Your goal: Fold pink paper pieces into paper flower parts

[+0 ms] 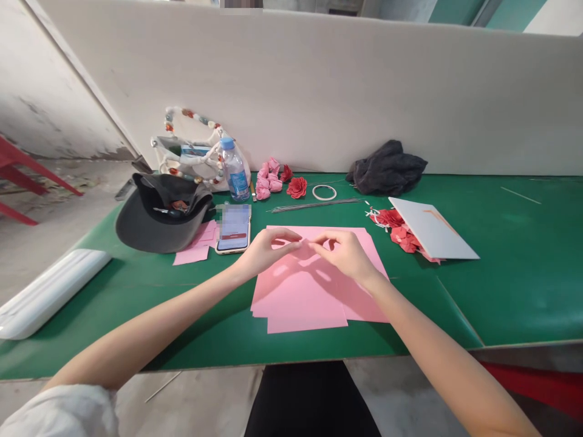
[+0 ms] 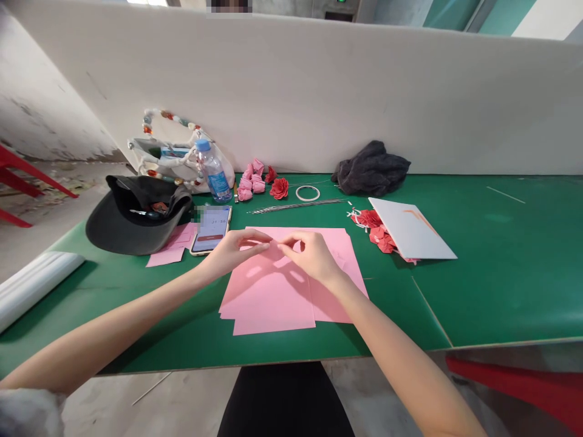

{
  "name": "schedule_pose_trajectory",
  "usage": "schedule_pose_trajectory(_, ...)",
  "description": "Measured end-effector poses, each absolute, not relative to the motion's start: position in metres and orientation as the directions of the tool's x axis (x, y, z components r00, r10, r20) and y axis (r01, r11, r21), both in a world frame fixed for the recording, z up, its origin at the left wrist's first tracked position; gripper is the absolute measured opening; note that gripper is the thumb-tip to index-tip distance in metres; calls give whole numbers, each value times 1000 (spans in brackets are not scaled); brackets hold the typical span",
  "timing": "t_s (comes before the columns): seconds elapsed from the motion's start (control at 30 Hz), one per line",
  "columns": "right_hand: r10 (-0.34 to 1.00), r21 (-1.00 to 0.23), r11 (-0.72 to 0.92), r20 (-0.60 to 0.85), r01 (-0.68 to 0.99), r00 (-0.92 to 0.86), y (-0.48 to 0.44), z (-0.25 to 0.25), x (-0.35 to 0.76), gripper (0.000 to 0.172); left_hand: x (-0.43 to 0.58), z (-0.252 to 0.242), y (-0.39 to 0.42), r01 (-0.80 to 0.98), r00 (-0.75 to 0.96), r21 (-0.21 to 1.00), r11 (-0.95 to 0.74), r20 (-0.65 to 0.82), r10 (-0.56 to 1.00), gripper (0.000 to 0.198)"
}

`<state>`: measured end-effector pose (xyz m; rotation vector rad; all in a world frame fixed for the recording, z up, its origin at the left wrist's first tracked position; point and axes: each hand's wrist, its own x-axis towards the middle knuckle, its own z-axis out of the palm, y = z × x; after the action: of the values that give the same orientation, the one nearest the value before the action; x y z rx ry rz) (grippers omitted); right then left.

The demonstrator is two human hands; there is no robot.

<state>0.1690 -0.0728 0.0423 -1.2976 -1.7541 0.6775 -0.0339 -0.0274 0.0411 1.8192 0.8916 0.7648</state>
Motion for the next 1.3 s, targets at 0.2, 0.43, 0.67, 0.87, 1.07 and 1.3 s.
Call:
schedule_pose_trajectory(0.2,934,-825,291,354,485,42,-80,44,166,11,-35,36,-23,-3,587,960,280,-225,778,44)
schedule_pose_trajectory(0.43,994,-970,106,106,219,-11,-83,30,161,22,-34,34,-23,-40,689,858,512,-347,636,37)
schedule_pose_trajectory(0.67,997,-998,-53,-54,28,-51,-82,15,170,34,-37,27,-22,49,824,876,479,-307,477,49)
schedule_pose_trajectory(0.87,997,-998,-64,-63,-4,-47,-93,21,177,34,-33,29,-26,126,841,922,367,-295,452,44)
schedule_pose_trajectory(1.07,996,-993,-55,-48,102,75,-109,19,189,31,-31,23,-32,431,732,878,-209,-205,649,26)
schedule_pose_trajectory(1.3,993,-921,-28,18,390,113,-125,0,192,27,-22,22,-68,534,823,284,-796,39,567,21)
